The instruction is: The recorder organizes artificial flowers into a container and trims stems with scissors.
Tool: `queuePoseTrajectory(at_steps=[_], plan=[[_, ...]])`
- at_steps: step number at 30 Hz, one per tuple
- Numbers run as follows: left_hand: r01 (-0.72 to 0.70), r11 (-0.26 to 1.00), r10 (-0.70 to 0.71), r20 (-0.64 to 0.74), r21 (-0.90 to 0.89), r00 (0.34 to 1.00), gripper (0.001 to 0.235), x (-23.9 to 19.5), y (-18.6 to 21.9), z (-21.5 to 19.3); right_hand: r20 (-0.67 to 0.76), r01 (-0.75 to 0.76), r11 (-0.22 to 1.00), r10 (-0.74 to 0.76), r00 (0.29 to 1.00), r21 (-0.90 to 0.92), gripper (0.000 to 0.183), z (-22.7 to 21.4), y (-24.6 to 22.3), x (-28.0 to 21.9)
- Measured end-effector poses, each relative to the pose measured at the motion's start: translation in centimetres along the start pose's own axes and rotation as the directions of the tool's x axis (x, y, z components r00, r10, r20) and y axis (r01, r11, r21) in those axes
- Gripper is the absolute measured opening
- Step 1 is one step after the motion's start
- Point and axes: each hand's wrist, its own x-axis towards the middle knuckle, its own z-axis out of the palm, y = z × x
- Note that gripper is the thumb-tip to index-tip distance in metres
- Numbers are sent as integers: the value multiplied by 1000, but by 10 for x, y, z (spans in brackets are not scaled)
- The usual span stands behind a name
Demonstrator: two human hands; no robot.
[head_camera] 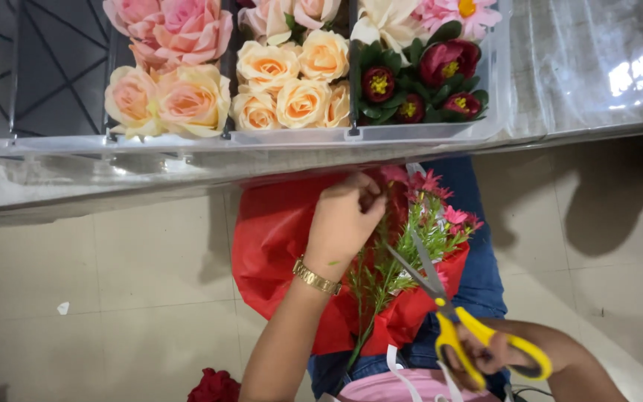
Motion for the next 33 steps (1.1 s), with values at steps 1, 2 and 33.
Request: queuePoseTrajectory(at_steps=[1,2,33], plan=[[-1,999,-1,-36,-55,999,19,-1,-2,1,-47,-64,992,59,997,-109,57,8,-2,1],[-5,994,-3,-71,-108,997,15,-1,-4,2,-99,-130,968,111,989,-213,64,15,-5,3],[-87,991,68,-176,-102,982,17,-83,45,-49,33,234,927,-235,972,-295,116,55,-16,60]])
